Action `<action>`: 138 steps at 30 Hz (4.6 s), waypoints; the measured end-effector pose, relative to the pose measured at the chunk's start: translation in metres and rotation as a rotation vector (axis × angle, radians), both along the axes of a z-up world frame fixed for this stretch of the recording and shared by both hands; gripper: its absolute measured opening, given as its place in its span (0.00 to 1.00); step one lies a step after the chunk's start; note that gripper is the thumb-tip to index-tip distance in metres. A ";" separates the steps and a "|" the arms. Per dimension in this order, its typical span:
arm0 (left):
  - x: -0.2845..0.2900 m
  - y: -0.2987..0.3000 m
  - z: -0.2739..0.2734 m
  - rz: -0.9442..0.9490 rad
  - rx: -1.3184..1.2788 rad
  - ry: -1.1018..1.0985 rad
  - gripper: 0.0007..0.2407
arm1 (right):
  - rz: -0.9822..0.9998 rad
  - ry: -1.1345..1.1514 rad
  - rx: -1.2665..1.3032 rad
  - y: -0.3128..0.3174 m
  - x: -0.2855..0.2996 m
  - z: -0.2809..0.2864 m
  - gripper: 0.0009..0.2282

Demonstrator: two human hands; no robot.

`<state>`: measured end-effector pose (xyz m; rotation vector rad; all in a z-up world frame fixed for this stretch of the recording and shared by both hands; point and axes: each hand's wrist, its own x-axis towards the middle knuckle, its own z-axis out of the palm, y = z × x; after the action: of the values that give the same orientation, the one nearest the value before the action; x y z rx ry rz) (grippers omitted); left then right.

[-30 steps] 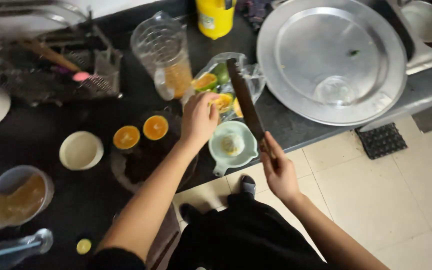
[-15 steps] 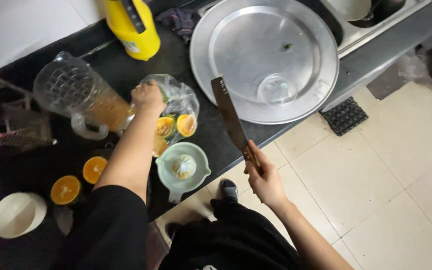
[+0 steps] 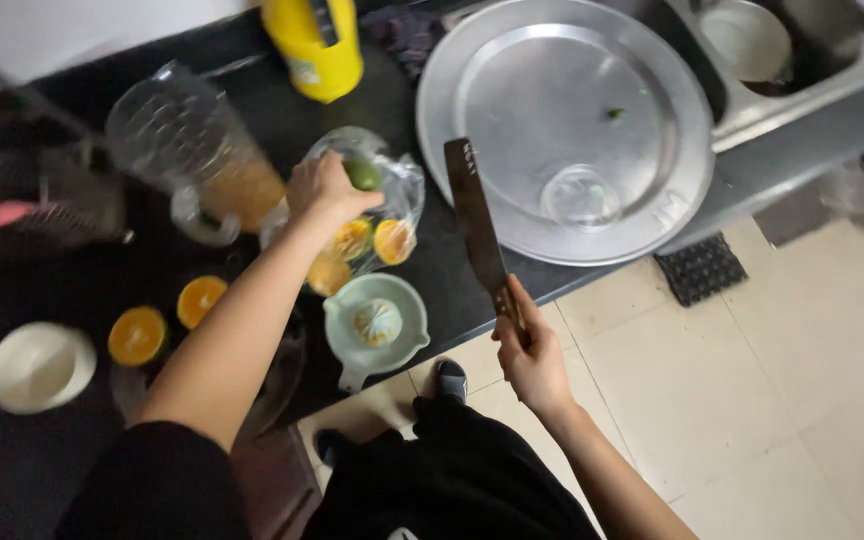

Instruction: Squeezing oranges using a manual juicer and pouring the juice into a pitcher.

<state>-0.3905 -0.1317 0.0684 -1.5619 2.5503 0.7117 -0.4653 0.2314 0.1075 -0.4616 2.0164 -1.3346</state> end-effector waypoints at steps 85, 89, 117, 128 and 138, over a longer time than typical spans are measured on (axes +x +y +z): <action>0.412 0.153 -0.129 1.163 0.254 1.054 0.33 | 1.281 0.667 0.256 -0.056 0.197 -0.056 0.25; 0.416 0.175 -0.074 1.041 0.343 1.065 0.36 | 1.127 0.624 0.182 -0.037 0.185 -0.008 0.23; 0.298 0.223 0.003 0.560 -0.405 0.468 0.32 | 0.042 0.879 0.807 -0.118 -0.166 -0.233 0.22; 0.210 0.223 -0.046 0.293 -0.231 0.730 0.35 | 0.453 0.247 -0.061 -0.086 0.036 -0.038 0.16; 0.179 0.221 -0.039 0.118 0.143 0.632 0.48 | 0.257 -0.874 -0.122 -0.090 0.077 -0.038 0.28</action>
<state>-0.2117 0.0897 0.0297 -1.6469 2.7183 1.5839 -0.3886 0.1416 0.0697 -0.1307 1.1226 -1.2067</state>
